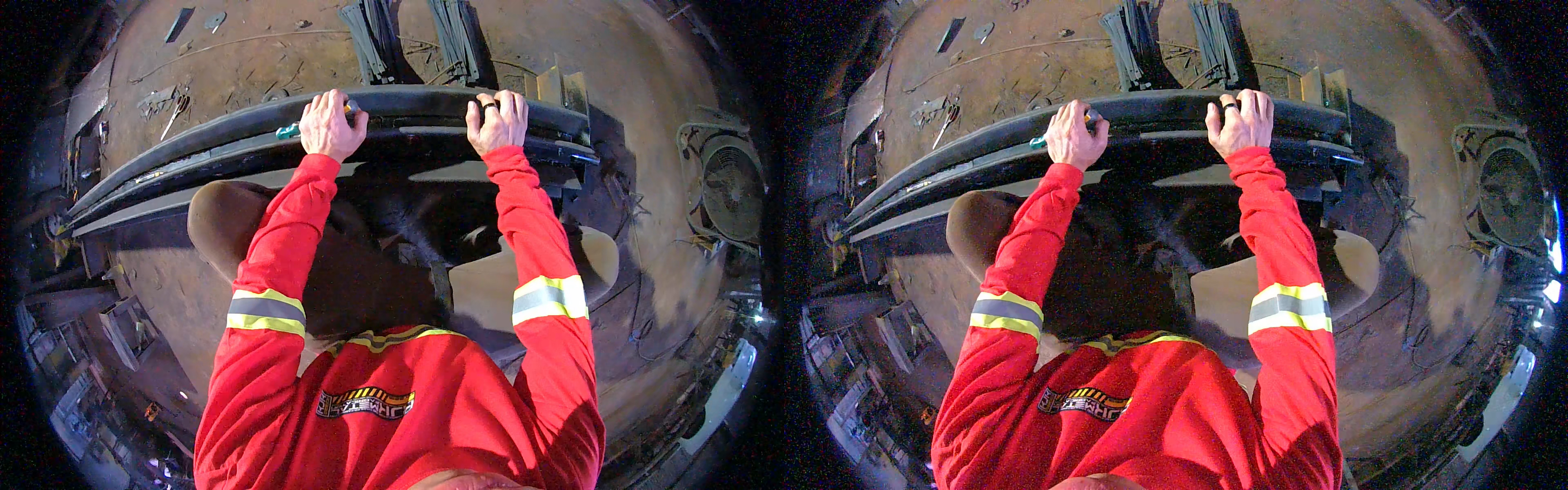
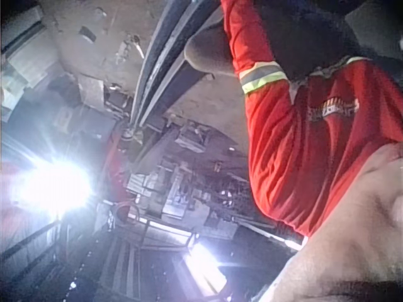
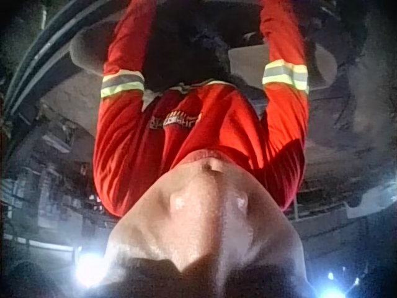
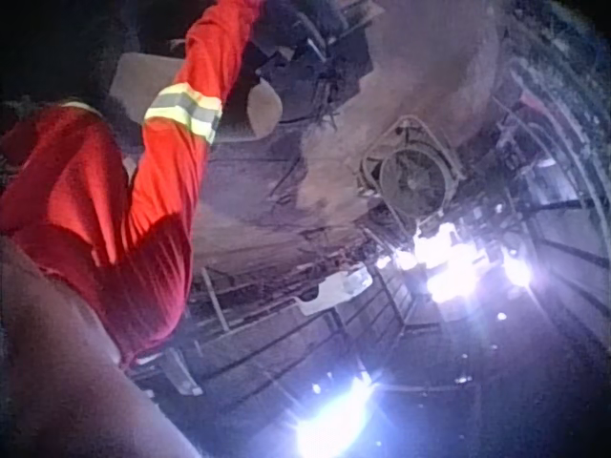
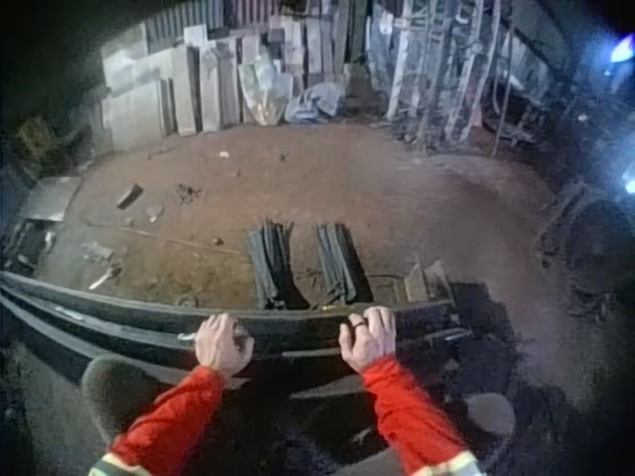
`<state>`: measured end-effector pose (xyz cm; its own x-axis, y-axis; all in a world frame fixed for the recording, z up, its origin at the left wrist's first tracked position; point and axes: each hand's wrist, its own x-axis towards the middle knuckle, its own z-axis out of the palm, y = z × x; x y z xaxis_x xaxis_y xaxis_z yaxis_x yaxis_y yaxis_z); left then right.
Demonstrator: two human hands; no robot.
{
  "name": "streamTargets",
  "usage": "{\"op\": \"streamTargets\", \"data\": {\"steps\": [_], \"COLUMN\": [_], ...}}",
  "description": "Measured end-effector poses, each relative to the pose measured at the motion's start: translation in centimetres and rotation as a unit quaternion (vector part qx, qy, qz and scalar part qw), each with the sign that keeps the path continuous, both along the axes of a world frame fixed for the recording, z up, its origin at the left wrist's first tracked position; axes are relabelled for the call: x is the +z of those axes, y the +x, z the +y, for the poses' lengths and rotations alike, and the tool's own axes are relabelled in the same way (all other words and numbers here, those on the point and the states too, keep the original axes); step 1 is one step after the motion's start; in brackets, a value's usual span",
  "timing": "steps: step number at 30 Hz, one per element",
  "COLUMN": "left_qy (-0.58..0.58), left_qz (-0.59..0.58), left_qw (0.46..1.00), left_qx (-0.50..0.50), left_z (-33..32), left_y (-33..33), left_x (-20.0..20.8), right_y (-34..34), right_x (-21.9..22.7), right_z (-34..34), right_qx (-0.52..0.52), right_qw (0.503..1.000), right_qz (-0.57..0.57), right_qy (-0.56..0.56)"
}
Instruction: The person sits on the floor and uses a screwdriver to tighten screws on a long, curved metal frame. They then insert a thin metal strip into a groove along the frame and secure it by hand.
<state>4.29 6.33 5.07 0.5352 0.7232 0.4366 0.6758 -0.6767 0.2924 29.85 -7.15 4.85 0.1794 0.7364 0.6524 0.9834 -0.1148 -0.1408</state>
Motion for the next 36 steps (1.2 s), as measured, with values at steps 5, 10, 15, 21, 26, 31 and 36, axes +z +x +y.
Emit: {"op": "streamTargets", "data": {"steps": [5, 10, 15, 21, 26, 31, 36], "left_qy": [0.036, 0.040, -0.029, -0.030, -0.062, -0.150, -0.191], "left_qz": [0.015, 0.043, 0.085, 0.067, 0.108, 0.173, 0.168], "left_qw": [0.998, 0.996, 0.994, 0.995, 0.991, 0.973, 0.967], "left_qx": [-0.042, -0.065, -0.060, -0.065, -0.041, -0.007, -0.004], "left_z": [0.1, 0.7, 1.0, 2.1, 3.7, 5.9, 6.9], "left_y": [-0.1, 0.1, 0.0, 0.3, 1.4, 2.9, 3.4], "left_x": [0.3, 0.2, 0.3, 0.5, 0.2, -0.3, -0.9], "right_y": [-0.9, -0.5, -0.5, -0.1, 0.8, 2.0, 2.5], "right_x": [-0.1, -0.4, 0.0, 0.4, -0.1, -1.1, -1.4], "right_z": [-0.7, 0.1, 0.2, 1.4, 2.7, 4.9, 5.9], "right_qx": [-0.011, -0.011, -0.025, -0.023, -0.024, -0.034, -0.039], "right_qw": [1.000, 0.998, 0.991, 0.983, 0.981, 0.974, 0.969], "right_qz": [-0.007, 0.029, 0.023, 0.049, 0.060, 0.083, 0.086], "right_qy": [-0.024, -0.057, -0.126, -0.177, -0.184, -0.207, -0.227]}}
